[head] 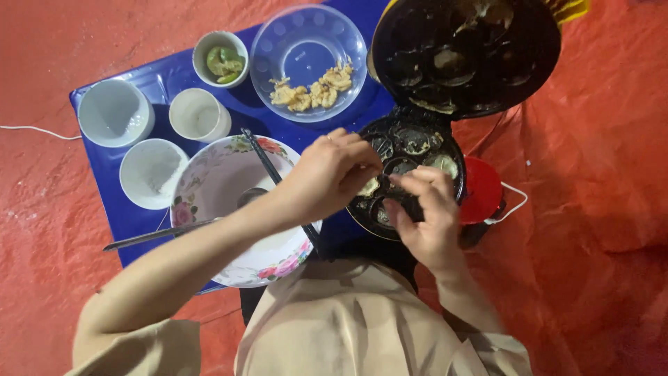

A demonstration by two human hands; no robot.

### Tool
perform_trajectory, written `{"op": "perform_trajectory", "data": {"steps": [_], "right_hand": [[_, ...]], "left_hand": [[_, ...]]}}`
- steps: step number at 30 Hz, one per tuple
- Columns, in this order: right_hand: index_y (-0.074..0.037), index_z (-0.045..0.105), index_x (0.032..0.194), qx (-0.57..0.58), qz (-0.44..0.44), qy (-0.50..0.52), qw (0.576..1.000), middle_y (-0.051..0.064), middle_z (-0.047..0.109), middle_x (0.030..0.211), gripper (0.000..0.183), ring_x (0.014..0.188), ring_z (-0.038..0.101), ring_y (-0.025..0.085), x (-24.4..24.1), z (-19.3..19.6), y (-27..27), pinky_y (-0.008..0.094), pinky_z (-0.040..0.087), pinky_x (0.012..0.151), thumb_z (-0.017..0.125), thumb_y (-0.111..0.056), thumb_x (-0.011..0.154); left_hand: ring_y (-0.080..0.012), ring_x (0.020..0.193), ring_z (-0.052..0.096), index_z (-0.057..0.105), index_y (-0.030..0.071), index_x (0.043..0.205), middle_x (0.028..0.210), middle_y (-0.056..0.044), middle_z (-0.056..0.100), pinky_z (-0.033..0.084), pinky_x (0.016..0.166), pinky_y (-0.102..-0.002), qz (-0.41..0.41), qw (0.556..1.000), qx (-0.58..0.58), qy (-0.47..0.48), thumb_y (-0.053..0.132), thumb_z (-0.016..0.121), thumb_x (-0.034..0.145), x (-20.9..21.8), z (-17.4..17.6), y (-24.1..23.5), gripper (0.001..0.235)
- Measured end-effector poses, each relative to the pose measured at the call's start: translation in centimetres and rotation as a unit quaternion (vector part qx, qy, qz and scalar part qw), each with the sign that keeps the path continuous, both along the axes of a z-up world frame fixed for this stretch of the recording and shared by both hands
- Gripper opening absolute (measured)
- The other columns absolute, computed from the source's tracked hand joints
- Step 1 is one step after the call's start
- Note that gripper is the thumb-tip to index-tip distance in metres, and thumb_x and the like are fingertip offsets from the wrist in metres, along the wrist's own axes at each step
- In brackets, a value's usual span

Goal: The person uses their hands to remove cooked food from a black, round, multi-cavity cooking pan. They transfer the food into a clear plastic bowl placed on a blue tray. The person also handles a yellow lid and a red bucket during the process.

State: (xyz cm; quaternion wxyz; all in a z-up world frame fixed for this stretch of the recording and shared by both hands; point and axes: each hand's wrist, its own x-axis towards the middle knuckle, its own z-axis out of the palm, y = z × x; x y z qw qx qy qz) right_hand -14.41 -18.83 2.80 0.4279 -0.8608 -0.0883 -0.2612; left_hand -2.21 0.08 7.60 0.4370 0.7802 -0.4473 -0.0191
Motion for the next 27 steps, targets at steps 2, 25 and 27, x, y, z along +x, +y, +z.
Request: {"op": "perform_trajectory", "data": {"steps": [2, 25, 27], "right_hand": [[-0.006, 0.073, 0.113, -0.004, 0.007, -0.036, 0.999, 0.007, 0.063, 0.105, 0.028, 0.109, 0.062, 0.03, 0.8, 2.2, 0.3, 0.05, 0.048, 0.106, 0.081, -0.019, 0.089], [0.0, 0.067, 0.086, 0.2, 0.053, -0.11, 0.972, 0.01, 0.061, 0.08, 0.016, 0.093, 0.064, 0.026, 2.5, 8.0, 6.4, 0.047, 0.051, 0.105, 0.072, -0.012, 0.096], [-0.002, 0.069, 0.085, 0.145, 0.055, -0.111, 0.982, 0.009, 0.062, 0.077, 0.017, 0.091, 0.064, 0.028, 2.5, 6.8, 5.3, 0.048, 0.05, 0.104, 0.071, -0.014, 0.097]], "left_hand": [[-0.0286, 0.08, 0.064, 0.07, 0.012, 0.091, 0.078, -0.003, 0.063, 0.05, 0.067, -0.04, 0.002, 1.0, -0.018, 0.006, 0.013, 0.07, 0.092, -1.3, 1.2, 0.2, 0.001], [-0.018, 0.083, 0.059, 0.077, 0.011, 0.101, 0.087, -0.006, 0.064, 0.049, 0.076, -0.031, 0.106, 0.929, -0.334, 0.123, 0.013, 0.073, 0.096, -6.0, 7.7, 4.4, 0.007], [-0.0229, 0.088, 0.063, 0.076, 0.009, 0.1, 0.092, -0.009, 0.064, 0.051, 0.079, -0.034, 0.116, 0.934, -0.325, 0.089, 0.013, 0.071, 0.097, -5.6, 7.8, 5.3, 0.007]]}}
